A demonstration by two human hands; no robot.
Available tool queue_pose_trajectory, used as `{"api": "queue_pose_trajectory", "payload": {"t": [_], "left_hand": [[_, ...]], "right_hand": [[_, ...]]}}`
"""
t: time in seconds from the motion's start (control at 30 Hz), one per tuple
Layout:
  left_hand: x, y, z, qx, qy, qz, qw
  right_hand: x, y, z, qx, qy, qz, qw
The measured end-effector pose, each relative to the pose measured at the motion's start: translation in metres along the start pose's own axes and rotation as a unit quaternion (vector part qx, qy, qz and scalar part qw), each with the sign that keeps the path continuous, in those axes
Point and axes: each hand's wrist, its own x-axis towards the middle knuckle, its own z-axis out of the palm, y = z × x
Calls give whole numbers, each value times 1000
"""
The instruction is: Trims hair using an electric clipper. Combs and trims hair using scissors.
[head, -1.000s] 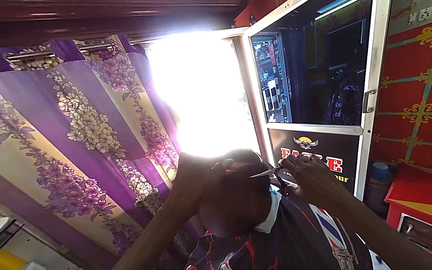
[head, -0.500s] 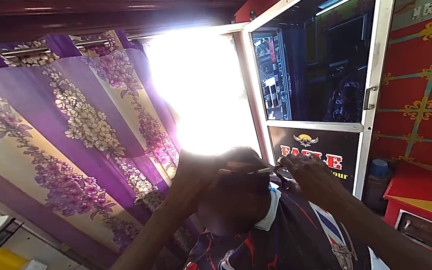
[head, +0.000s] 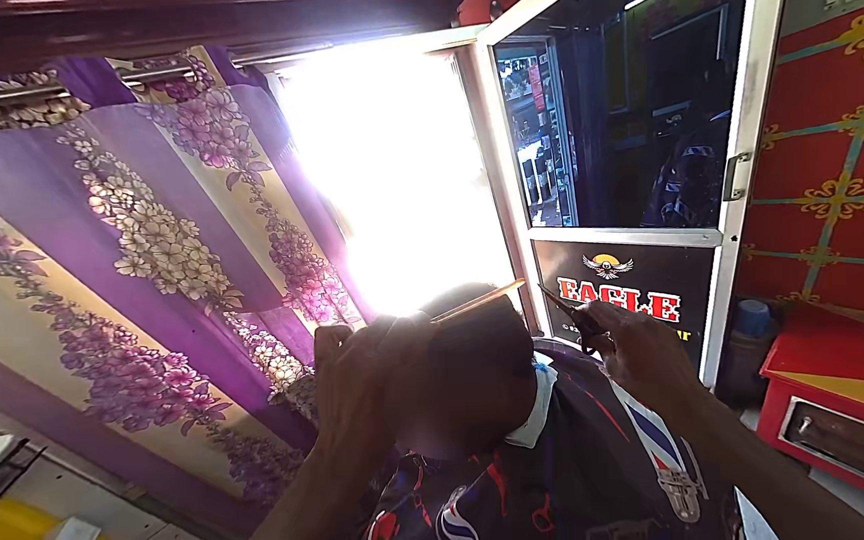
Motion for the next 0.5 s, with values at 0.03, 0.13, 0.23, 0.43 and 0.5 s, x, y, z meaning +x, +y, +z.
{"api": "queue_pose_trajectory", "payload": {"t": [0.03, 0.13, 0.23, 0.43, 0.5], "left_hand": [[-2, 3, -2, 17, -19, -20, 999], [-10, 7, 0, 44, -78, -30, 996], [-17, 12, 6, 43, -97, -4, 994], [-31, 23, 19, 60, -143, 48, 987], [-38, 22, 24, 39, -146, 93, 984]], "right_hand": [[-3, 3, 1, 0, 3, 0, 1000], [-10, 8, 1, -4, -12, 14, 1000], [-16, 11, 5, -2, -21, 13, 1000], [-23, 16, 10, -10, -30, -5, 1000], [-26, 18, 10, -8, -26, -6, 1000]]}}
